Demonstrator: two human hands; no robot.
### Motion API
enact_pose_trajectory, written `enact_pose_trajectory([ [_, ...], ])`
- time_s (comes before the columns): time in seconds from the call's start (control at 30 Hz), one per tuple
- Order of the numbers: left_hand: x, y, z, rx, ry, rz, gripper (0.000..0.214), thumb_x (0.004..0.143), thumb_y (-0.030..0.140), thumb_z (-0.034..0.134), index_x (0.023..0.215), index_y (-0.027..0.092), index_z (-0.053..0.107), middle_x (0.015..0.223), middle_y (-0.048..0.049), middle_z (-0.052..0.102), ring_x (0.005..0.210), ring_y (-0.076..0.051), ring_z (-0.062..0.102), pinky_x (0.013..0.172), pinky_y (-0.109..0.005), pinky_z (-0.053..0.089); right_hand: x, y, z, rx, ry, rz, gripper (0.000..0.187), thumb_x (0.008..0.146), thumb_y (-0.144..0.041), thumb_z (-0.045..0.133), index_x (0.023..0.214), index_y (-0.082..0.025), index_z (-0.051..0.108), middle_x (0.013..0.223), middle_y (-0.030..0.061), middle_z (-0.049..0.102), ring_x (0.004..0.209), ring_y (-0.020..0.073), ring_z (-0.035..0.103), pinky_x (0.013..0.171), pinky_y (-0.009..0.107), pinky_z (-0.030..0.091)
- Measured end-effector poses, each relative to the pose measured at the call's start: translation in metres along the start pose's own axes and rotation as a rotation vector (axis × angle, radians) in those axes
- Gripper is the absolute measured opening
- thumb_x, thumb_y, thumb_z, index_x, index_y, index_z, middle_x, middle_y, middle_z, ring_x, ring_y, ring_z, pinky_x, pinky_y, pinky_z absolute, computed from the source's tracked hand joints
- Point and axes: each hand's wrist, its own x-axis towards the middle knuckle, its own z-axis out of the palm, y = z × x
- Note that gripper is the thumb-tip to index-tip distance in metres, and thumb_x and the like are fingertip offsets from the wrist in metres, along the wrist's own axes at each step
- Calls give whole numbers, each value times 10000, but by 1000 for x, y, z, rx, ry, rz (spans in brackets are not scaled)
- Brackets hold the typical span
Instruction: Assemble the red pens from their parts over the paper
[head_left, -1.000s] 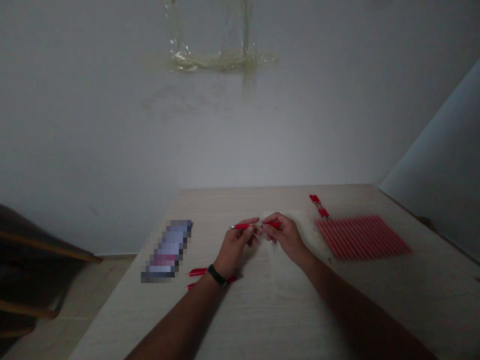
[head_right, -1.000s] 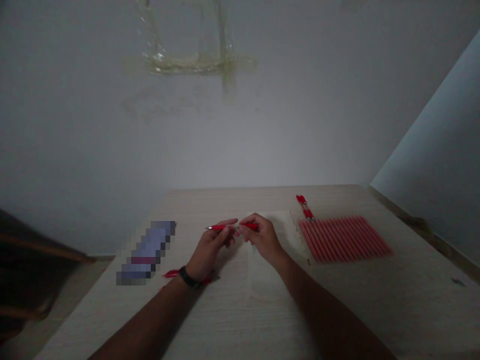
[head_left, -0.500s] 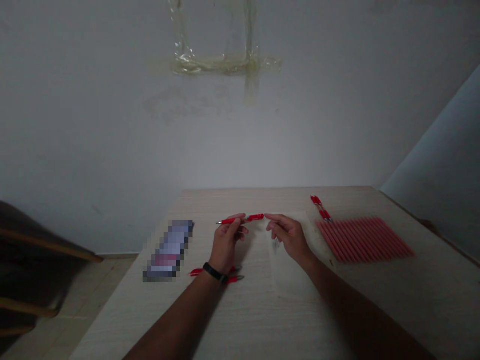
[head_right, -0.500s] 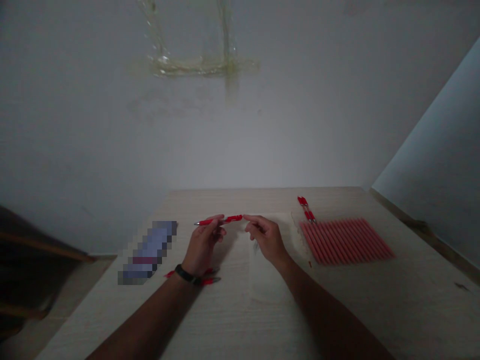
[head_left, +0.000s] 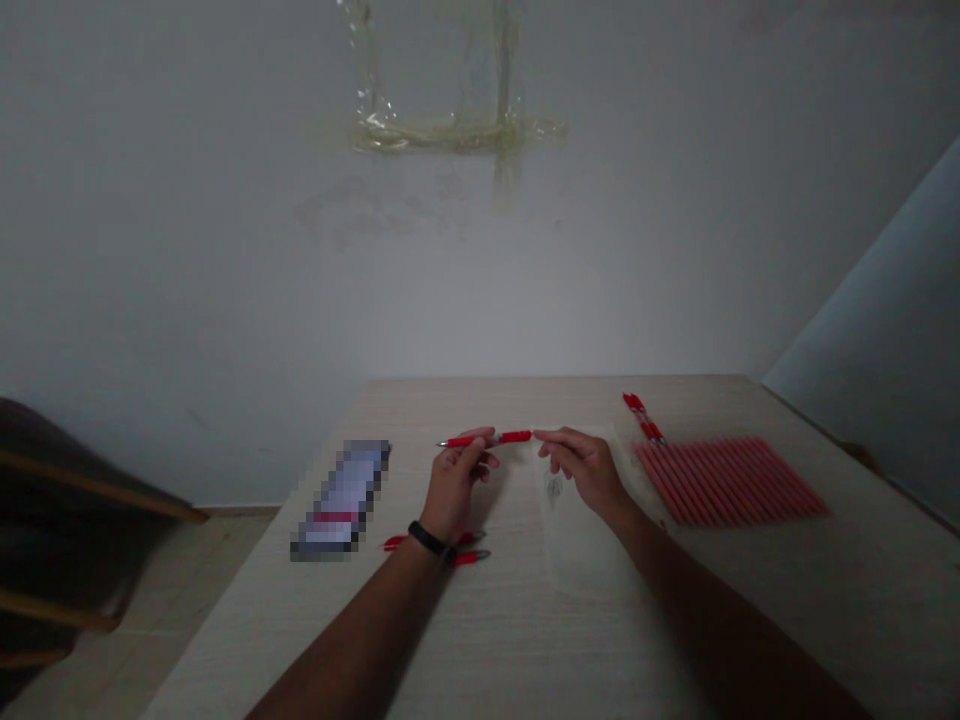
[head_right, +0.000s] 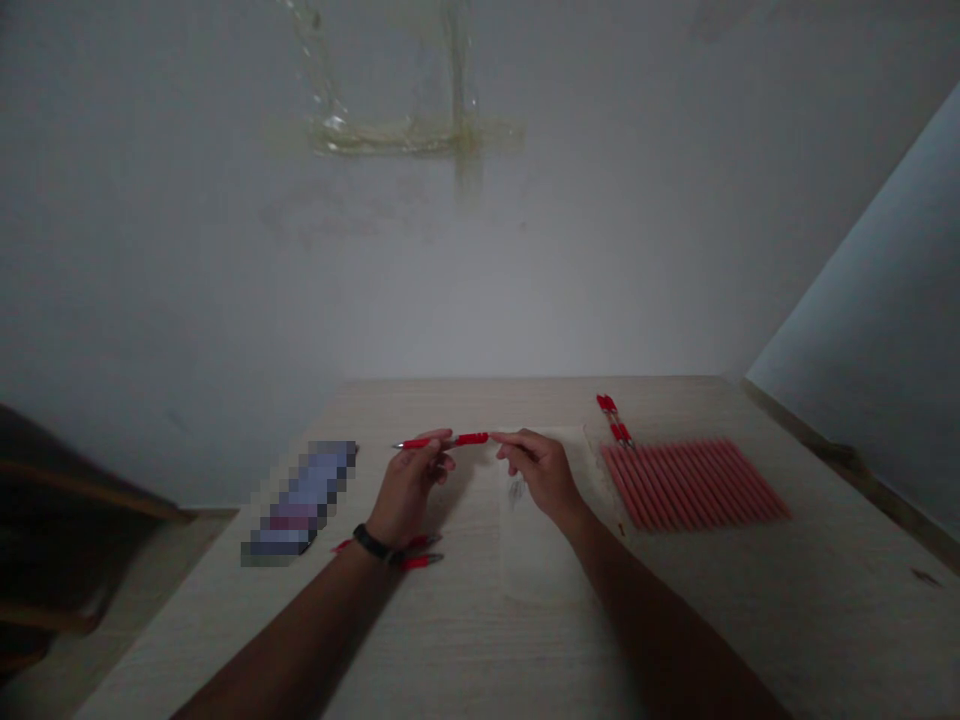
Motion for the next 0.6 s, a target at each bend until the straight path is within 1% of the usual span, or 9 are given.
enact_pose_trajectory([
  [0.1, 0, 0, 0, 2, -5, -9, 409, 792, 422, 755, 1076, 128, 742, 927, -90, 739, 670, -122, 611, 556, -228, 420, 0, -1, -1, 1, 6, 9, 266, 874, -301, 610, 1067, -240, 783, 807, 21, 710, 567, 107, 543, 491, 222, 410],
  [0.27, 1, 1, -3, 17, -17, -18, 417, 795, 436, 755, 1080, 131, 748, 905, -86, 738, 676, -125, 618, 558, -228, 421, 1, 1, -5, -20, -39, 5, 257, 882, -305, 617, 1071, -235, 776, 826, 21, 713, 587, 109, 560, 521, 229, 432],
  [0.4, 1, 3, -3, 37, -28, -9, 416, 802, 447, 753, 1076, 135, 753, 923, -92, 740, 671, -128, 614, 556, -232, 422, 4, 6, -7, 29, 2, 43, 255, 866, -317, 640, 1074, -199, 729, 803, 18, 695, 580, 110, 564, 500, 221, 419],
  [0.5, -1, 1, -1, 69, -73, -26, 407, 816, 448, 747, 1079, 137, 761, 943, -98, 739, 676, -128, 603, 565, -231, 422, 4, 9, -3, 60, -35, 84, 273, 828, -324, 683, 1068, -193, 693, 794, 10, 680, 595, 116, 576, 502, 220, 422],
  [0.6, -2, -1, -1, 114, -144, -52, 417, 825, 442, 743, 1110, 139, 759, 965, -108, 736, 686, -130, 590, 574, -232, 418, 3, 8, 2, 69, -64, 109, 209, 803, -326, 715, 955, -187, 681, 721, -7, 656, 582, 115, 569, 516, 224, 431],
])
